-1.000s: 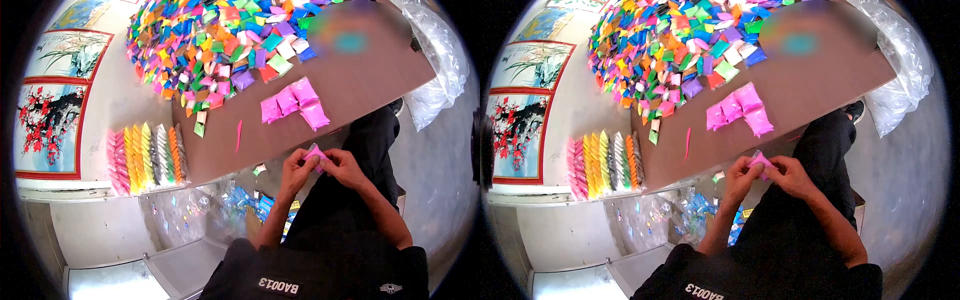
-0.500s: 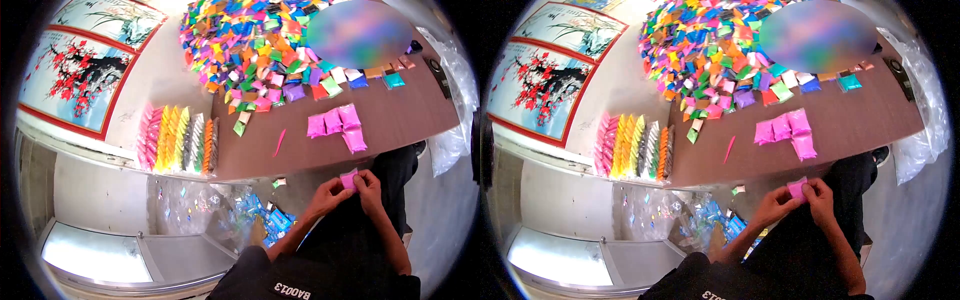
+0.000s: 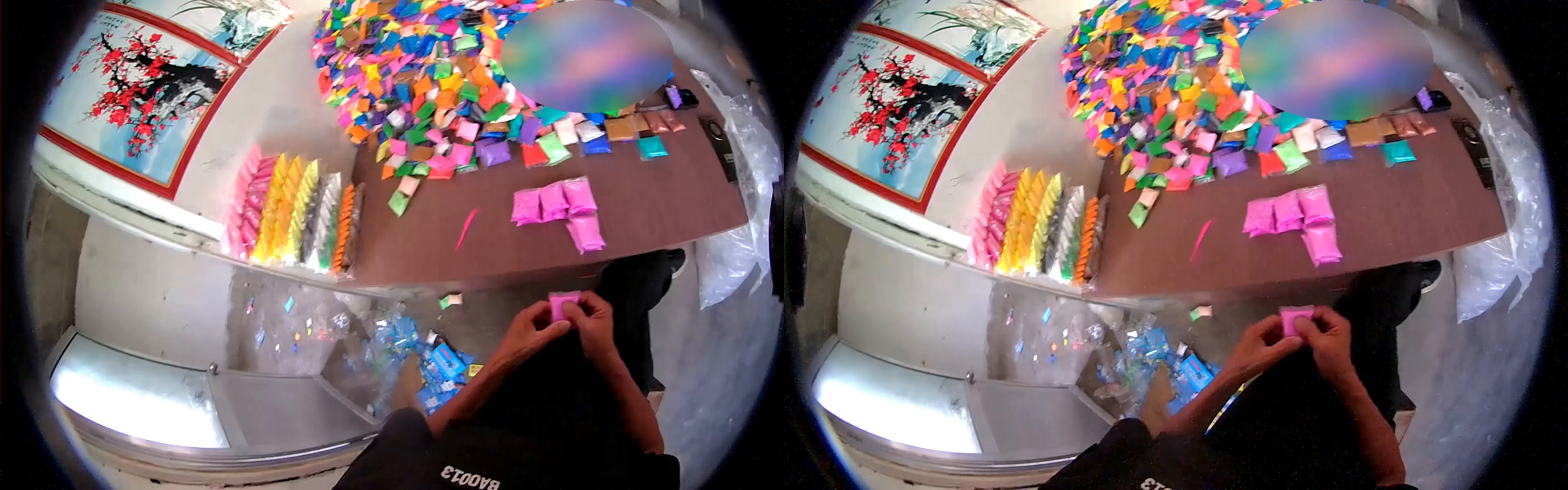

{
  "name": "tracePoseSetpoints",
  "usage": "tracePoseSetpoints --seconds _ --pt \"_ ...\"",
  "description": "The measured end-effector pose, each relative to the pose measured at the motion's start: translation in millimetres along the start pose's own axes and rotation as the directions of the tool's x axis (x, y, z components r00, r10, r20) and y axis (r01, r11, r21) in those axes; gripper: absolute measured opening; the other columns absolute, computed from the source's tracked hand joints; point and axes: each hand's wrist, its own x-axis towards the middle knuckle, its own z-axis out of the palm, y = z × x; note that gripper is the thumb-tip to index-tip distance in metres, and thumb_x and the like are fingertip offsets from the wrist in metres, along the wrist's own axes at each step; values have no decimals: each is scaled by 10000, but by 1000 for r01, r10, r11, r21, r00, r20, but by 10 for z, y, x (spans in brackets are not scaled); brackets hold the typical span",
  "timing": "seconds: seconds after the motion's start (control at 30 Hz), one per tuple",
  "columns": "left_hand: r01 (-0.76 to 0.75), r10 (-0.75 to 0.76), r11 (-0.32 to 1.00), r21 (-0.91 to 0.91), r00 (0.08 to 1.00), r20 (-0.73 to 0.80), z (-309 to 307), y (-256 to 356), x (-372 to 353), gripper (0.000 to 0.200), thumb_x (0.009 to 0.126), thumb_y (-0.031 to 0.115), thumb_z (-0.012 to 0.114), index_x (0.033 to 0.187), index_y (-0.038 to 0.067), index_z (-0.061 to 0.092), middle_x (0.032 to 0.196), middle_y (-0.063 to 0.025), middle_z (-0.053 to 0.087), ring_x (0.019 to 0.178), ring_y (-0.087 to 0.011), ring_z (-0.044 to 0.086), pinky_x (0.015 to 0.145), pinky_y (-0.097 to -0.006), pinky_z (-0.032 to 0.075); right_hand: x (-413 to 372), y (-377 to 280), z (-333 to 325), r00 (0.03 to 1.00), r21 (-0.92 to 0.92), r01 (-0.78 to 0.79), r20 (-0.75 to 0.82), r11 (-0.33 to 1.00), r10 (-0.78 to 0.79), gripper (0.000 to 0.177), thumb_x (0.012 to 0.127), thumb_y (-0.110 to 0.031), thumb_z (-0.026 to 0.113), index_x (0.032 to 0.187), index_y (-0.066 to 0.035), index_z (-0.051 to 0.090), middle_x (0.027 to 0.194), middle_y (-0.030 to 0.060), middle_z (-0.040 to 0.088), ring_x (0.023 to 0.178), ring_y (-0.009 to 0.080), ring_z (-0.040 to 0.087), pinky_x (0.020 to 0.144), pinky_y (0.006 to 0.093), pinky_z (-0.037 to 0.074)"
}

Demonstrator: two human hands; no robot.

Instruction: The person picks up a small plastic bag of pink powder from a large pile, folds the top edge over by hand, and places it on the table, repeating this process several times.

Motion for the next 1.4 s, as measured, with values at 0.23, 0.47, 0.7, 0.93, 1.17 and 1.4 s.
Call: tracePoseSetpoints --seconds 0.23,0.47,0.7,0.93,1.17,1.4 --pt "-36 35 999 -4 993 -114 -40 -94 13 271 949 175 718 1157 21 636 1006 -44 696 862 -110 634 735 -256 517 2 -42 140 997 -4 -70 33 998 70 193 936 -131 689 1061 15 707 921 35 690 816 110 631 744 266 531" --pt "15 -15 1000 -6 1000 6 -122 -74 8 256 950 193 728 1128 27 646 938 -27 689 810 -97 623 710 -251 505 2 33 24 991 30 -106 86 994 104 164 939 -134 700 1036 -2 707 894 19 678 795 82 612 731 245 505" --pt "-13 1 985 -173 998 -70 -79 -181 38 222 972 191 707 1108 23 654 933 -24 683 833 -95 628 737 -259 522 11 94 77 998 22 -69 18 997 68 127 928 -102 710 1004 0 699 890 20 677 806 84 615 741 256 510" --pt "-92 87 995 -48 993 -85 -250 -300 53 198 974 178 708 1075 15 658 960 -24 692 860 -87 633 775 -253 530 78 81 119 989 -171 -89 103 981 108 195 955 -165 674 1021 17 696 882 48 689 803 120 634 728 294 529" --pt "-12 -4 995 -96 986 -166 -104 -135 32 228 983 209 697 1083 5 678 908 -5 675 843 -82 616 765 -249 518 75 136 100 994 -247 -18 98 969 44 204 949 -176 684 997 22 695 850 29 688 788 93 625 716 283 522" --pt "-132 137 991 37 955 -265 -184 -277 100 238 995 235 681 881 28 649 765 54 564 713 -40 459 625 -223 362 103 168 139 990 -129 -82 107 988 96 202 951 -181 677 1002 14 688 854 21 683 789 91 620 701 270 515"
